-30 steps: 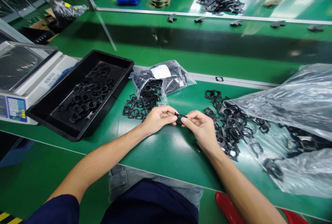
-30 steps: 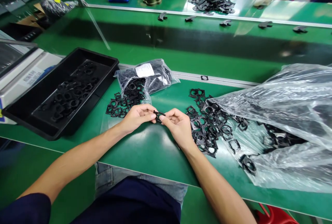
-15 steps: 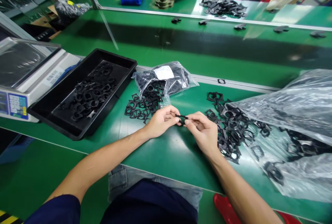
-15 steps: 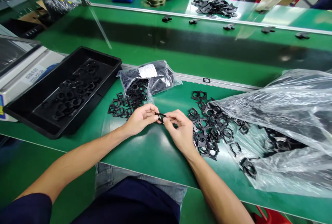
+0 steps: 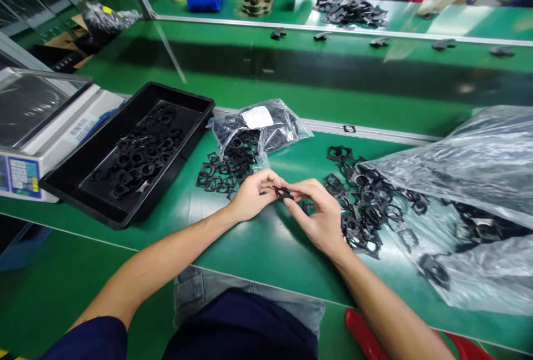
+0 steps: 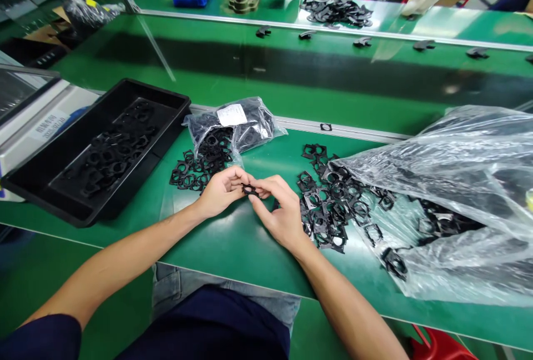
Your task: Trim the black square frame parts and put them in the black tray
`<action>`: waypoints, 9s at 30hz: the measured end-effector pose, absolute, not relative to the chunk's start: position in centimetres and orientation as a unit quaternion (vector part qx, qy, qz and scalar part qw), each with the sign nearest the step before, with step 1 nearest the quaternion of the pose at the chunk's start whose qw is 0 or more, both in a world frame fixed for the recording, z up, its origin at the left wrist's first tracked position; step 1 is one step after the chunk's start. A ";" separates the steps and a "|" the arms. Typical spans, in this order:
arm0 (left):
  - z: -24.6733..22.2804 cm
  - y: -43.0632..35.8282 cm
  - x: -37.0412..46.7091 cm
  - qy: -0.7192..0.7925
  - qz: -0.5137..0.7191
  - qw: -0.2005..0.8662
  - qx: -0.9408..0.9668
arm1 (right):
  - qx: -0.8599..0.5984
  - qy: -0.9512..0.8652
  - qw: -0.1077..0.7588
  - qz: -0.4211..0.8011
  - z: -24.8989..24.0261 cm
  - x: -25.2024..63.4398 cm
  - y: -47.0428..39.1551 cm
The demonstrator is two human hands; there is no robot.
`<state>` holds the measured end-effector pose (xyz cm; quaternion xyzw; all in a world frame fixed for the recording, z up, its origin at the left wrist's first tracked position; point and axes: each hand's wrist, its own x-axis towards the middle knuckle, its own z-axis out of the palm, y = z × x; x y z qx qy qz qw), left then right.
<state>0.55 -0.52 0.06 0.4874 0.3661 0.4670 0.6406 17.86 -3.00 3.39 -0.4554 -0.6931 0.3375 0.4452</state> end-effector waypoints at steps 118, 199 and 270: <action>0.2 -0.5 0.4 0.440 0.531 0.250 0.680 | -0.515 -0.493 0.452 0.536 2.0 17.9 -1.8; 0.9 -0.6 0.0 0.373 0.555 0.225 0.709 | -0.492 -0.590 0.462 0.444 2.8 18.3 -1.8; 0.8 -0.8 0.7 0.403 0.482 0.591 0.506 | -0.482 -0.518 0.477 0.522 2.4 18.1 -1.5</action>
